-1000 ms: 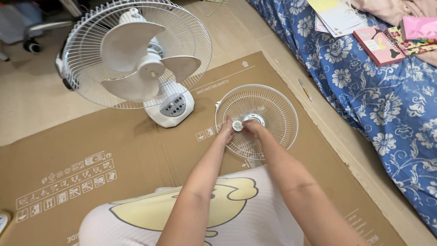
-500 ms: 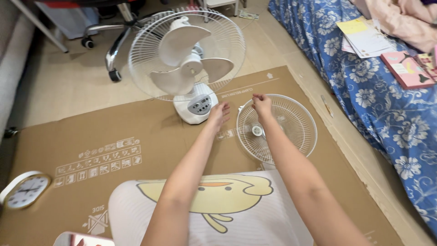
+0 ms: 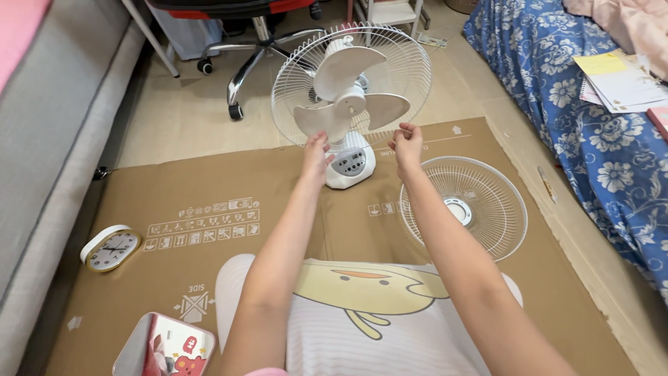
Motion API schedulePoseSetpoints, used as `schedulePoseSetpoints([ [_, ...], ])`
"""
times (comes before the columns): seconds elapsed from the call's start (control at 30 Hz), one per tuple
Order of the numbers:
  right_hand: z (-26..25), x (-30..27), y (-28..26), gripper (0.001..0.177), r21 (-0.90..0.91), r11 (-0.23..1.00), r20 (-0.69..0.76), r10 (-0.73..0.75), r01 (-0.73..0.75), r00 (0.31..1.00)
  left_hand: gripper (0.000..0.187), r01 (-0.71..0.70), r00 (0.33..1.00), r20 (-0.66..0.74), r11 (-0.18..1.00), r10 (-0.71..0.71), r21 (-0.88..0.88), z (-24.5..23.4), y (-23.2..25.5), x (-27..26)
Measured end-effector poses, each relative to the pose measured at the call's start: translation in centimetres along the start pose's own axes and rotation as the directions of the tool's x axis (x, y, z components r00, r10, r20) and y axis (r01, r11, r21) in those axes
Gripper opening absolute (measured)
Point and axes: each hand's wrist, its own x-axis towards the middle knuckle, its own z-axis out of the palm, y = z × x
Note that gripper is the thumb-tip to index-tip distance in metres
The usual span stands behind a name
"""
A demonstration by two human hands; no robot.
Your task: The person disassembles a white electric fan by removing the front grille, unscrewing the central hub nut, and detaching the fan blades. They then reassemble the fan by reattaching the blades, securing the hub nut, and snapping the front grille back into place.
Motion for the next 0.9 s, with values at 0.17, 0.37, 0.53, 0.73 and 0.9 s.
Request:
schedulePoseSetpoints([
  [0.17, 0.1, 1.0, -0.2, 0.045, -0.060, 0.998, -0.038, -0.026, 0.024, 0.999, 0.055, -0.044, 0.993, -0.106, 0.998, 0.049, 0.052, -2.2, 3.2, 0.5],
  [0.37, -0.1, 2.1, -0.7, 0.061, -0.205, 0.971, -0.036, -0.132, 0.122, 0.991, 0.070, -0.115, 0.983, -0.136, 0.989, 0.127, 0.092, -3.6, 5.6, 1.3],
  [0.53, 0.5, 1.9, -1.4, 0.073, -0.298, 0.945, -0.023, -0.150, 0.136, 0.988, 0.069, -0.276, 0.946, -0.102, 0.929, 0.308, 0.245, -3.3, 5.9, 1.1],
  [0.73, 0.9, 1.9, -1.5, 0.081, -0.344, 0.925, 0.035, -0.162, 0.164, 0.986, 0.067, -0.319, 0.924, -0.066, 0.853, 0.377, 0.414, -2.1, 5.7, 0.2],
  [0.9, 1.1, 1.7, -0.6, 0.082, -0.348, 0.924, 0.065, -0.142, 0.156, 0.988, 0.065, -0.377, 0.904, -0.031, 0.826, 0.427, 0.419, -1.2, 5.4, 0.1],
])
